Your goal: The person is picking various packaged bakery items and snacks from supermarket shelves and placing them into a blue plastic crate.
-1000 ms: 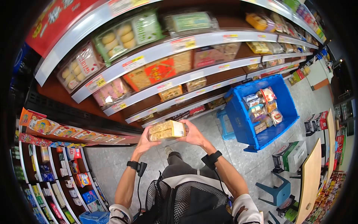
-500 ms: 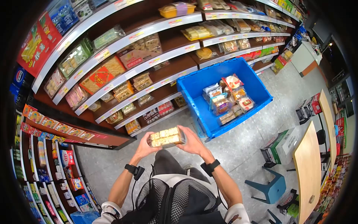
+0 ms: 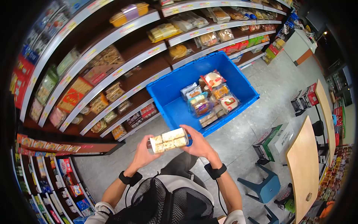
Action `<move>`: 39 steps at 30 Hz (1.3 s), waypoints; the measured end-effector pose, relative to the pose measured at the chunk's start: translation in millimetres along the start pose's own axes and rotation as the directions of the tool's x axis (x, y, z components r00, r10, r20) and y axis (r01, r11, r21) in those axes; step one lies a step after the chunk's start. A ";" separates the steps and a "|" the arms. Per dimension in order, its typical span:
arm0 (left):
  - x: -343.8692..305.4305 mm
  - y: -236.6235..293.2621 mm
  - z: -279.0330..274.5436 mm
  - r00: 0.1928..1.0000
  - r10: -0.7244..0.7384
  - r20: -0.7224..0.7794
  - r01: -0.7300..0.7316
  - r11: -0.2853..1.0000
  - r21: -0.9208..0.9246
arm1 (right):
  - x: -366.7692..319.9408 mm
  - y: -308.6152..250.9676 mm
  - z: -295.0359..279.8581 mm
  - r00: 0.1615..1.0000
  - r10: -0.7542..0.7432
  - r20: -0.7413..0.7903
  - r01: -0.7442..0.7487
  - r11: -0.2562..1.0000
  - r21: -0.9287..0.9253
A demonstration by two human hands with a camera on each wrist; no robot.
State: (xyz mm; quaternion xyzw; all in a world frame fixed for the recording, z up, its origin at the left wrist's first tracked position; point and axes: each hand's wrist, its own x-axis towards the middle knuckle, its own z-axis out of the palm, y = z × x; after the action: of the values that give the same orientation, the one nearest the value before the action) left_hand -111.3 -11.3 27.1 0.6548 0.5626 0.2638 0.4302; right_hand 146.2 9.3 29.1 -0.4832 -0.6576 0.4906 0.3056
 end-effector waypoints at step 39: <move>256.7 -6.5 186.3 0.760 -0.495 0.420 0.649 0.559 -0.516 | 232.1 236.4 -216.7 0.540 0.470 0.698 -0.148 0.869 -0.472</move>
State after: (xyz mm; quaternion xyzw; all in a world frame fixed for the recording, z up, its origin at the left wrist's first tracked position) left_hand 98.4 186.5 -105.5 0.2745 0.5686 0.2053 0.7478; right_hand 335.0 314.4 -138.1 -0.3708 -0.7024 0.5716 -0.2058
